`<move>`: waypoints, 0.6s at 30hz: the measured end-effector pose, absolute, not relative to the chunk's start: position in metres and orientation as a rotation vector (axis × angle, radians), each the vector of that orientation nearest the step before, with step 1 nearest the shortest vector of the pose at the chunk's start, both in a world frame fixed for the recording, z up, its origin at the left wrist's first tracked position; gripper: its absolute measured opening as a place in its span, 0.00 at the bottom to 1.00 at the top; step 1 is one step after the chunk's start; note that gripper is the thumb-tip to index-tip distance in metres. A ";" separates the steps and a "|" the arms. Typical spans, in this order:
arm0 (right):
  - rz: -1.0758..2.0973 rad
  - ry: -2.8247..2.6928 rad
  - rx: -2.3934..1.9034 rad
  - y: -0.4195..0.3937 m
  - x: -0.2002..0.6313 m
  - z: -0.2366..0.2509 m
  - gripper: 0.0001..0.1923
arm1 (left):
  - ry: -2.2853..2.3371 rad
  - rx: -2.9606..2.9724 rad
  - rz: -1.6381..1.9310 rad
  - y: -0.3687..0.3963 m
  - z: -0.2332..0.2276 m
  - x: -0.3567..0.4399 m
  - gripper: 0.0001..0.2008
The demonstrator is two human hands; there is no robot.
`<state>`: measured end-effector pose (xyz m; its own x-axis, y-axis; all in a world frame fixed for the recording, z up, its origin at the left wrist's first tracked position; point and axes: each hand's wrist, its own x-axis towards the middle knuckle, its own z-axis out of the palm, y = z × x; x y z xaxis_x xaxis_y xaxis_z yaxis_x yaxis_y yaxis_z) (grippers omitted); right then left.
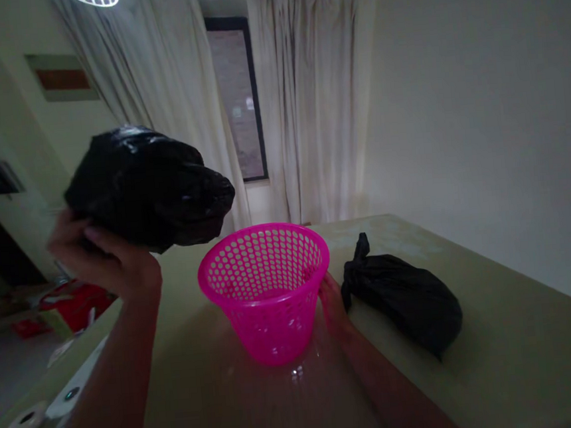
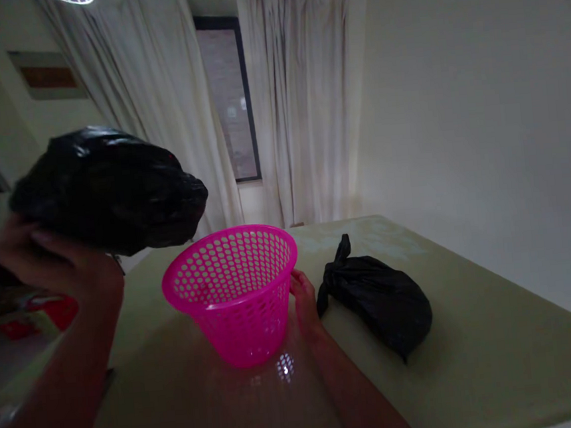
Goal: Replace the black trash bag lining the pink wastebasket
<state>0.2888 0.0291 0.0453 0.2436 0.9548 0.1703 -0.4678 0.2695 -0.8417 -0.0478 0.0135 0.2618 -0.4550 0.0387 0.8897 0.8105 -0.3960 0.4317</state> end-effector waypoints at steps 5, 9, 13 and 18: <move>0.988 -0.887 -0.822 0.029 0.294 0.049 0.26 | -1.506 -1.330 -1.727 0.001 0.171 -0.070 0.04; 0.550 -0.973 -1.044 0.030 0.321 0.061 0.25 | -1.520 -1.407 -1.700 -0.008 0.108 -0.071 0.05; -0.091 -1.160 -1.394 0.025 0.366 0.075 0.23 | -1.588 -1.484 -1.648 -0.017 0.072 -0.075 0.08; -0.359 -1.288 -2.080 0.015 0.396 0.078 0.35 | -1.575 -1.531 -1.563 -0.024 0.065 -0.083 0.10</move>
